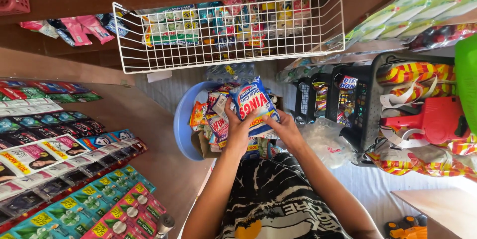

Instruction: Sorting and organizing detergent and cleaning sachets on shelves and in a storage bin.

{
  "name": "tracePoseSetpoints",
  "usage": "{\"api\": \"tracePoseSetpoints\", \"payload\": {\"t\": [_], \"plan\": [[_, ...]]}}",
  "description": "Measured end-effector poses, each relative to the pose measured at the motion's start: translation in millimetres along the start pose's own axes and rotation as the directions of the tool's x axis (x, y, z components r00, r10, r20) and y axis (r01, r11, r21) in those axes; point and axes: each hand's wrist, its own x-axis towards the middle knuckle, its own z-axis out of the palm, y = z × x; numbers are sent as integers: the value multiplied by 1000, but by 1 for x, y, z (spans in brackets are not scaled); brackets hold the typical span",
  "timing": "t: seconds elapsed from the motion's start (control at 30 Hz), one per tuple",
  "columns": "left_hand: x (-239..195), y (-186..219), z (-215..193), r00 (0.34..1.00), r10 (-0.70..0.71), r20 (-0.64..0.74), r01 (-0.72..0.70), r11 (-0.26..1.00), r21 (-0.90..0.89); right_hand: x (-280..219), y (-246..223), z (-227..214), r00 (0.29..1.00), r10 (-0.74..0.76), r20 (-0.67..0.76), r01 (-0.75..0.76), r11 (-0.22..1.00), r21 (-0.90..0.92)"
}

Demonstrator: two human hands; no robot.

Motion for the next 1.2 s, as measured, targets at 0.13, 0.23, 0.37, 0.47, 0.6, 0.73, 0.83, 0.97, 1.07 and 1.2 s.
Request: {"api": "tracePoseSetpoints", "payload": {"t": [0.13, 0.23, 0.37, 0.47, 0.6, 0.73, 0.83, 0.97, 1.07, 1.2], "plan": [[-4, 15, 5, 999, -33, 2, 33, 998, -60, -4, -4, 1, 995, -100, -8, 100, 994, 47], [-1, 12, -7, 976, -175, 129, 203, 947, -250, -7, -5, -2, 982, -184, 41, 183, 983, 18], [-2, 29, -1, 892, -392, 226, 443, 857, -263, -5, -4, -8, 978, -176, 112, 181, 983, -31], [-7, 32, 3, 986, -108, 126, 121, 988, -98, 3, 12, -18, 970, -199, 137, 203, 979, -16], [-25, 65, 17, 981, 135, 138, -145, 988, 59, 15, 14, -25, 947, -222, 232, 219, 975, 42], [-36, 83, 26, 952, 237, 194, -244, 970, 16, 25, 14, -22, 946, -203, 251, 272, 921, -279], [-44, 100, 31, 929, 296, 221, -279, 955, -103, 40, 21, -27, 944, -225, 240, 295, 901, -319], [-47, 130, 29, 905, 388, 176, -355, 915, -190, 20, -2, -28, 960, -98, 261, 220, 840, -495], [-45, 148, 21, 879, 457, 134, -432, 884, -180, -6, -26, -20, 958, -44, 284, 188, 844, -503], [-34, 141, 0, 900, 432, 62, -409, 885, -222, -42, -59, -6, 963, -40, 267, 190, 800, -569]]}}
